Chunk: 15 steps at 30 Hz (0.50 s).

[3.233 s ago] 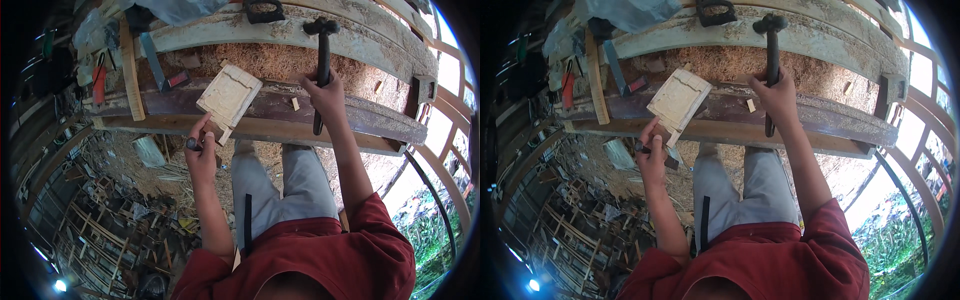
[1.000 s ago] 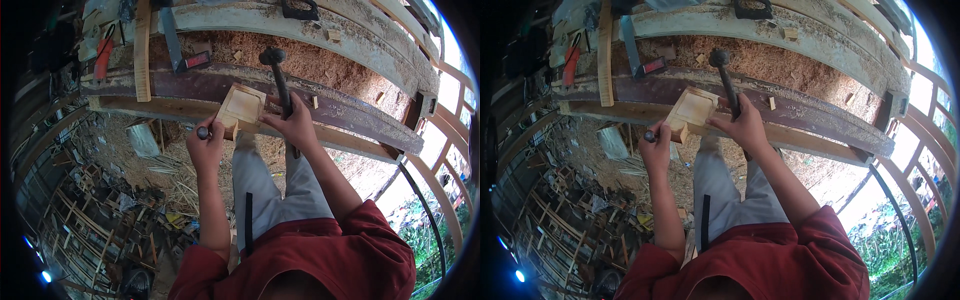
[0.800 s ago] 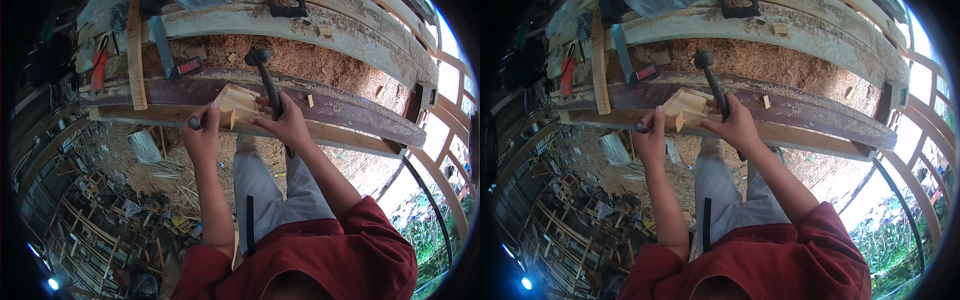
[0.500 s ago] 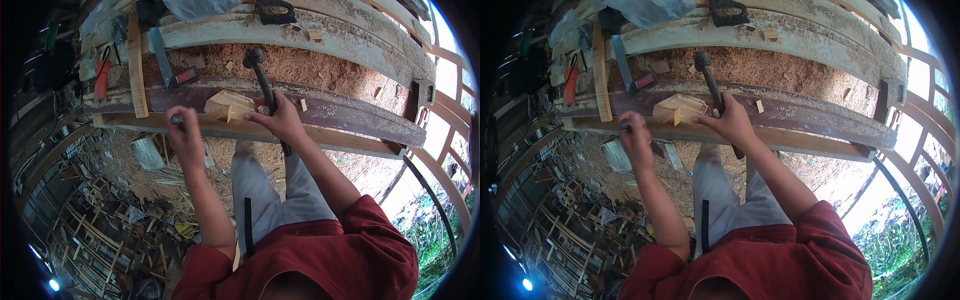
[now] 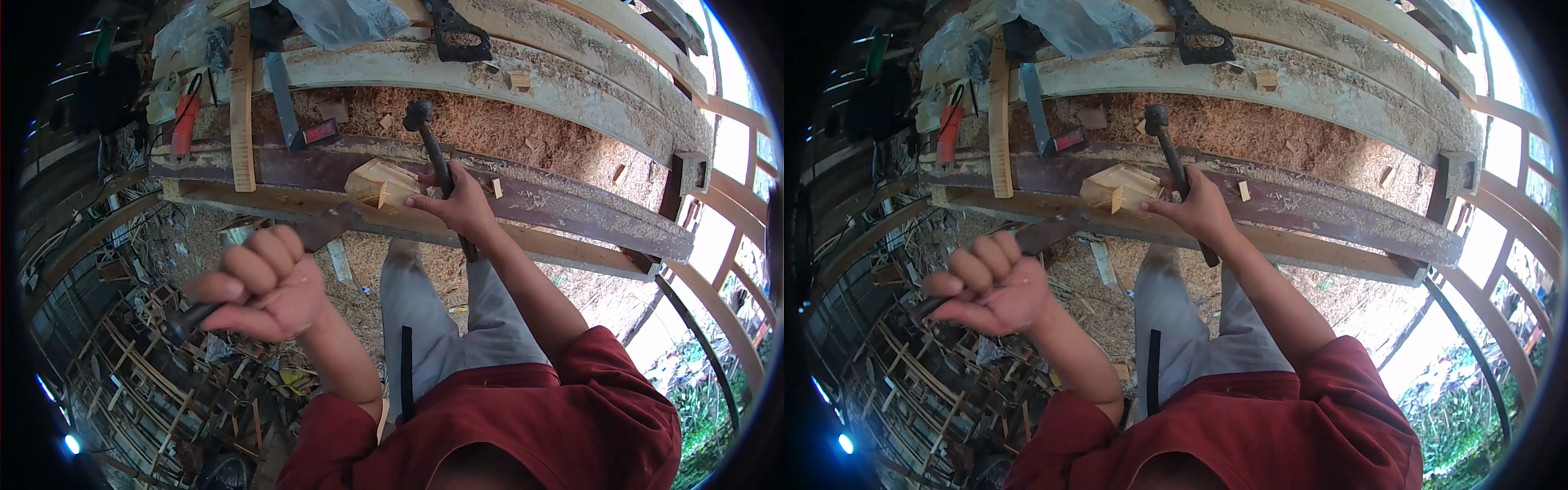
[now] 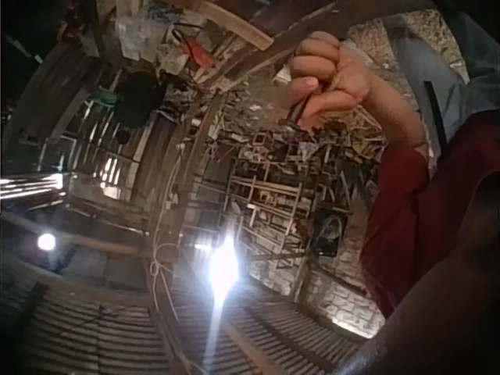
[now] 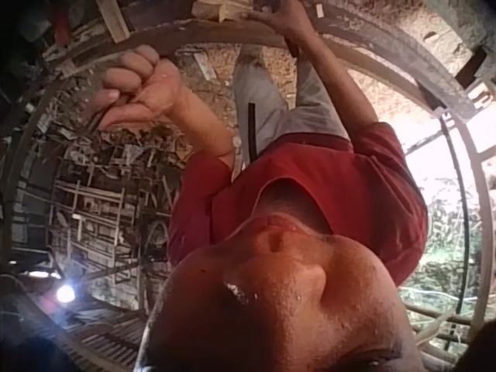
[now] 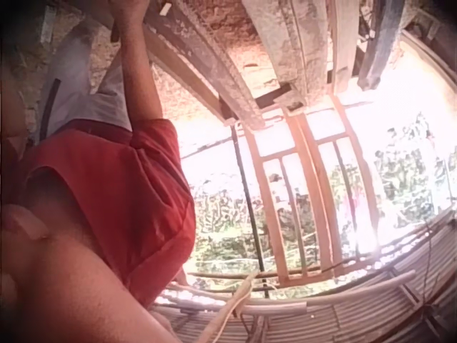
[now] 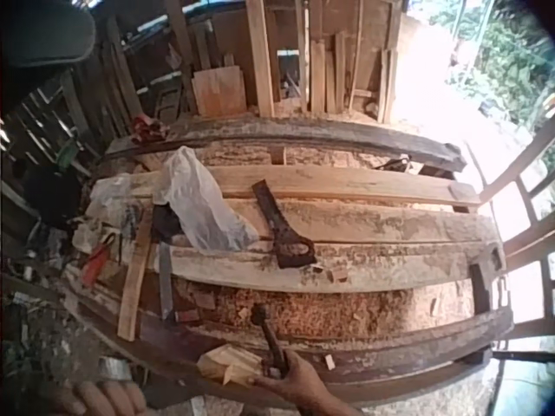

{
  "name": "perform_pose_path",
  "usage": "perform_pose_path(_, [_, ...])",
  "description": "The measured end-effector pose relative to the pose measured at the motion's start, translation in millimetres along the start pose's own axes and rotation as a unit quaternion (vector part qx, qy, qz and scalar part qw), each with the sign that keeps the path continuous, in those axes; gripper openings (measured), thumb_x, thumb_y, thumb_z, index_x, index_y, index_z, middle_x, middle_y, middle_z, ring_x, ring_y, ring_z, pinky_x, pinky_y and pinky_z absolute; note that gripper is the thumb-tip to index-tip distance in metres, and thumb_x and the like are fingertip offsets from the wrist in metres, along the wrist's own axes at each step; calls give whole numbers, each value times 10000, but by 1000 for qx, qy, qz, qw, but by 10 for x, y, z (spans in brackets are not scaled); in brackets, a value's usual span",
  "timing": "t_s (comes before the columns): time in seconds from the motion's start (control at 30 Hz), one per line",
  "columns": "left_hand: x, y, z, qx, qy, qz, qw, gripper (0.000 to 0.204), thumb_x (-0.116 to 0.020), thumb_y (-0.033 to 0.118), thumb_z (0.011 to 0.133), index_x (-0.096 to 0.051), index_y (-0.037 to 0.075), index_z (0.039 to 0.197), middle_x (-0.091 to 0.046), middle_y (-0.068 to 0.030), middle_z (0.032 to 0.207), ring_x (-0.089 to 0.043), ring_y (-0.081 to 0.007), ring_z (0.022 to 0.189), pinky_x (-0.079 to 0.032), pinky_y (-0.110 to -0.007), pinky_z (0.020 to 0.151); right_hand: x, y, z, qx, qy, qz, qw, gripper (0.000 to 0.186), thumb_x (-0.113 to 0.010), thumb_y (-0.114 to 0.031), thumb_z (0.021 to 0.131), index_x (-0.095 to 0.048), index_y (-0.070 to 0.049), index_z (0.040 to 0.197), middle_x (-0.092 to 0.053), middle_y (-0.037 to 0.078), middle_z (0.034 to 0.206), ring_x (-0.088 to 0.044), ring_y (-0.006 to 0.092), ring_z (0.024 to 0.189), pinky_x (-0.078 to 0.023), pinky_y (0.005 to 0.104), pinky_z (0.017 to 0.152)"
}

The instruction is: Use a hammer and chisel to carve a mortise or joint into a small block of wood.

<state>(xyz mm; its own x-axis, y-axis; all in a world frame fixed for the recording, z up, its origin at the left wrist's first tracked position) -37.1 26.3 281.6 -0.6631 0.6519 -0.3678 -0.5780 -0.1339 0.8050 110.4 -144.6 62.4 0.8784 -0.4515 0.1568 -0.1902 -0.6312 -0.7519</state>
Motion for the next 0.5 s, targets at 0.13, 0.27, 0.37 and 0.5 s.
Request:
perform_pose_path(0.13, [-71, -279, -110, -1, -19, -23, 1000, 551, -356, 661, 1079, -410, 118, 1002, -355, 20, 636, -286, -111, 534, -239, -304, 527, 29, -22, 6, 0, -3, -21, 1000, 750, -987, -448, 709, -615, 13, 1168, -761, 137, 1152, -693, 229, 1036, -544, 375, 937])
perform_pose_path(0.27, [-24, -389, -174, 2, -3, -34, 999, 587, -377, 681, 1066, -401, 103, 965, -360, 17, 594, -292, -106, 492, -238, -299, 498, 24, -10, 11, 2, -11, 6, 1000, 809, -985, -492, 689, -608, 29, 1180, -756, 184, 1193, -718, 303, 1162, -545, 407, 1018])
perform_pose_path(0.37, [-54, -377, -167, -5, 2, -45, 999, 605, -391, 687, 1058, -408, 95, 937, -369, 17, 581, -311, -101, 476, -237, -294, 479, 13, 24, 24, 6, -11, 5, 1000, 813, -987, -495, 686, -607, 32, 1174, -755, 185, 1196, -717, 305, 1166, -545, 411, 1017])
perform_pose_path(0.5, [-100, -388, -151, -14, -30, -36, 999, 633, -459, 702, 1040, -421, 82, 916, -385, 20, 575, -326, -101, 459, -234, -289, 468, 16, 41, 37, 10, -11, 5, 1000, 817, -988, -501, 682, -608, 37, 1165, -754, 187, 1198, -718, 309, 1162, -545, 410, 1014])
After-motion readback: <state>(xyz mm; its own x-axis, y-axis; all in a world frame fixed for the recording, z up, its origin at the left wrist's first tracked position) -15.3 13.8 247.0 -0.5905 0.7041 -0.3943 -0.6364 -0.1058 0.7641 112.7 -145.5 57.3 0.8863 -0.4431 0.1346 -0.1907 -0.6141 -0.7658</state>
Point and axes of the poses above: each hand's wrist, its own z-axis towards the middle knuckle, its own x-axis out of the back of the hand, y = z × x, the point moved 5 cm from there along z, towards the middle knuckle
